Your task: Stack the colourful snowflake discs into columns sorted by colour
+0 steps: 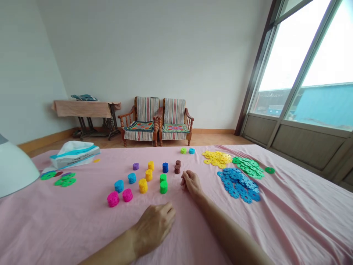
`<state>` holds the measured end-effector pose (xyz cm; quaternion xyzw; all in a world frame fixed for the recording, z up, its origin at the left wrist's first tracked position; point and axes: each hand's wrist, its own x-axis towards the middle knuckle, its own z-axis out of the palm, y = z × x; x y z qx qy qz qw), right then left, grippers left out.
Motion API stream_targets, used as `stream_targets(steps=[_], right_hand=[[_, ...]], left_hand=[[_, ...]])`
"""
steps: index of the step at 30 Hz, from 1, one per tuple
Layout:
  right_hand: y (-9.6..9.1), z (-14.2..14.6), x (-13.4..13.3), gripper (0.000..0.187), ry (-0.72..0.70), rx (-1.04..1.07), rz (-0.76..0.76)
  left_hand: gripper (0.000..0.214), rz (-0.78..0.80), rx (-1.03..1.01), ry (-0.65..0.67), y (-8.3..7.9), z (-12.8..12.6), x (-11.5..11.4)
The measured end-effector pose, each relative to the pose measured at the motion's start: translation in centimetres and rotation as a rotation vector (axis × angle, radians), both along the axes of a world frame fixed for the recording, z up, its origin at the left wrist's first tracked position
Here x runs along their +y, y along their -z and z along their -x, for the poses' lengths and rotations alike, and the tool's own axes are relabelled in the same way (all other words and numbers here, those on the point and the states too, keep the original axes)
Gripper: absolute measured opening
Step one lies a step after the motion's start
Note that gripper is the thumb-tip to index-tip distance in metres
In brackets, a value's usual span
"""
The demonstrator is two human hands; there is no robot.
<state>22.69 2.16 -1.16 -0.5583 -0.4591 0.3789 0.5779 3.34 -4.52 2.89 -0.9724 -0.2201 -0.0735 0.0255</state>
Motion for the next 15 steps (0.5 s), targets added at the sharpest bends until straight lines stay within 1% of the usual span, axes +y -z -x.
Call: stream_targets(steps=[3,5,6,8,10,13,15], right_hand=[[-0.3,-0.6,-0.2,0.029,-0.102,0.011,0.017],[-0.5,-1.1,-0.3,0.027,-0.173,0.019,0.027],[-0.6,-1.4,-0.4,0.026,-0.204,0.024,0.031],[-0.6,-1.7,-0.6,0.025,-0.251,0.036,0.034],[-0.4,-1.9,-0.7,0.025,-0.274,0.050,0.025],[0.4,-1.8,-0.8,0.020,-0.292,0.044,0.001],[0.9,-1.7,-0.8,0.016,-0.301,0.022,-0.008]], left_hand=[[0.011,0.006,-0.045,0.023,-0.9,-2.2,-1.1],[0.010,0.011,-0.053,0.070,-0.9,-4.0,-1.5],[0.010,0.007,-0.052,0.101,-0.6,-4.8,-1.6],[0.009,-0.011,-0.062,0.137,0.5,-6.4,-1.5],[0.015,-0.059,-0.117,0.127,2.2,-7.4,-0.9],[0.020,-0.137,-0.222,0.132,4.8,-7.8,0.3],[0.025,-0.127,-0.275,0.145,6.2,-7.6,1.0]])
